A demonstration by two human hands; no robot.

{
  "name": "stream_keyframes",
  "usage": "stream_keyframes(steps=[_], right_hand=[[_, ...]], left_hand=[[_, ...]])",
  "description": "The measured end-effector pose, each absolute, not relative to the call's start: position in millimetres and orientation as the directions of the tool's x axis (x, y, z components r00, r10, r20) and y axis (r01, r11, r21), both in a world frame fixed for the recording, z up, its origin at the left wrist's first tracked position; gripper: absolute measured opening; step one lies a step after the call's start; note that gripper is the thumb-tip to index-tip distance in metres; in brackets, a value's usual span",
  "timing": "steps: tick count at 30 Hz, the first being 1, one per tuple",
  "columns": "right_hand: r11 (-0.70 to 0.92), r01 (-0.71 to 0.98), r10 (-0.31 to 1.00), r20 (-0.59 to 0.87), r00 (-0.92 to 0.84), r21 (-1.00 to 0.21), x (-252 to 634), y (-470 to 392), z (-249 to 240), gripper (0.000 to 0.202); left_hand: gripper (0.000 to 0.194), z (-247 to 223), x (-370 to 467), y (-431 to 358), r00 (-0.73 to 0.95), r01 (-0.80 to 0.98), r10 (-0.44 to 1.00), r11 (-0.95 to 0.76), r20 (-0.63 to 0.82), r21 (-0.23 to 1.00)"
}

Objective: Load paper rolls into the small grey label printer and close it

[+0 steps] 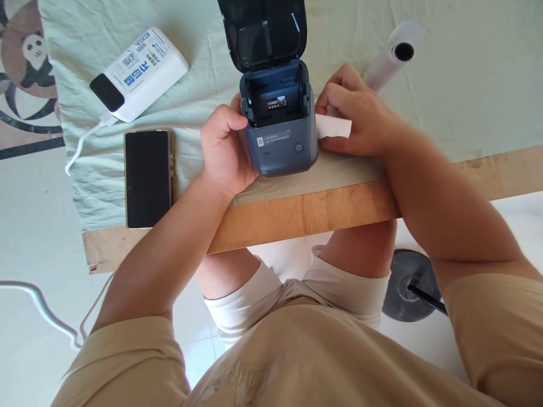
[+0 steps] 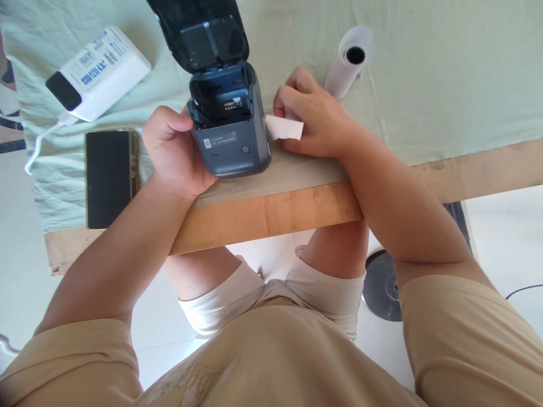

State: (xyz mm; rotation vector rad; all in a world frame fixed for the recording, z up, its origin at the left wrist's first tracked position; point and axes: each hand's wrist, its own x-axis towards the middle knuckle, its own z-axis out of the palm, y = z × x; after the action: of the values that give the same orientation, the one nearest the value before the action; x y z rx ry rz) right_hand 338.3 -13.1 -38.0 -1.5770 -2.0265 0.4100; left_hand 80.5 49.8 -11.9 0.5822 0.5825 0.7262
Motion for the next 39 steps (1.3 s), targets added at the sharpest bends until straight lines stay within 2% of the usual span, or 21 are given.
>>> stream_keyframes(steps=[3, 9, 14, 19, 22, 29, 31, 34, 36, 39], right_hand=[[0.203, 0.822, 0.968, 0.237, -0.086, -0.531, 337, -12, -34, 0.025], [0.135, 0.731, 0.921, 0.357, 0.156, -0.669, 325, -9, -34, 0.015], [0.106, 0.728, 0.912, 0.357, 0.200, -0.678, 327, -6, -37, 0.028], [0.082, 0.760, 0.917, 0.348, 0.196, -0.644, 332, -4, -37, 0.049], [0.070, 0.763, 0.916, 0.344, 0.207, -0.643, 333, -3, -39, 0.046], [0.114, 0.742, 0.896, 0.391, 0.211, -0.661, 329, -4, -40, 0.038], [0.129, 0.731, 0.895, 0.396, 0.206, -0.670, 327, -4, -41, 0.040], [0.129, 0.722, 0.905, 0.378, 0.194, -0.680, 325, -3, -43, 0.042], [0.121, 0.730, 0.918, 0.356, 0.176, -0.673, 325, -4, -43, 0.030], [0.128, 0.747, 0.927, 0.347, 0.144, -0.653, 327, -5, -41, 0.020]], left_hand=[[0.054, -9, 82, 49, 0.599, -0.452, 0.746, 0.615, -0.291, 0.647], [0.010, -5, 83, 44, 0.608, -0.431, 0.751, 0.585, -0.259, 0.687], [0.019, -4, 82, 44, 0.564, -0.397, 0.768, 0.575, -0.305, 0.715], [0.013, -2, 86, 40, 0.567, -0.399, 0.784, 0.529, -0.252, 0.749], [0.014, -1, 86, 38, 0.558, -0.430, 0.790, 0.536, -0.253, 0.726], [0.014, -8, 81, 42, 0.610, -0.396, 0.768, 0.508, -0.195, 0.765], [0.020, -7, 82, 41, 0.604, -0.405, 0.768, 0.527, -0.215, 0.747], [0.053, -2, 84, 39, 0.601, -0.425, 0.749, 0.596, -0.280, 0.681], [0.070, 0, 85, 38, 0.601, -0.429, 0.738, 0.621, -0.305, 0.656], [0.063, -1, 84, 39, 0.613, -0.433, 0.743, 0.600, -0.269, 0.673]])
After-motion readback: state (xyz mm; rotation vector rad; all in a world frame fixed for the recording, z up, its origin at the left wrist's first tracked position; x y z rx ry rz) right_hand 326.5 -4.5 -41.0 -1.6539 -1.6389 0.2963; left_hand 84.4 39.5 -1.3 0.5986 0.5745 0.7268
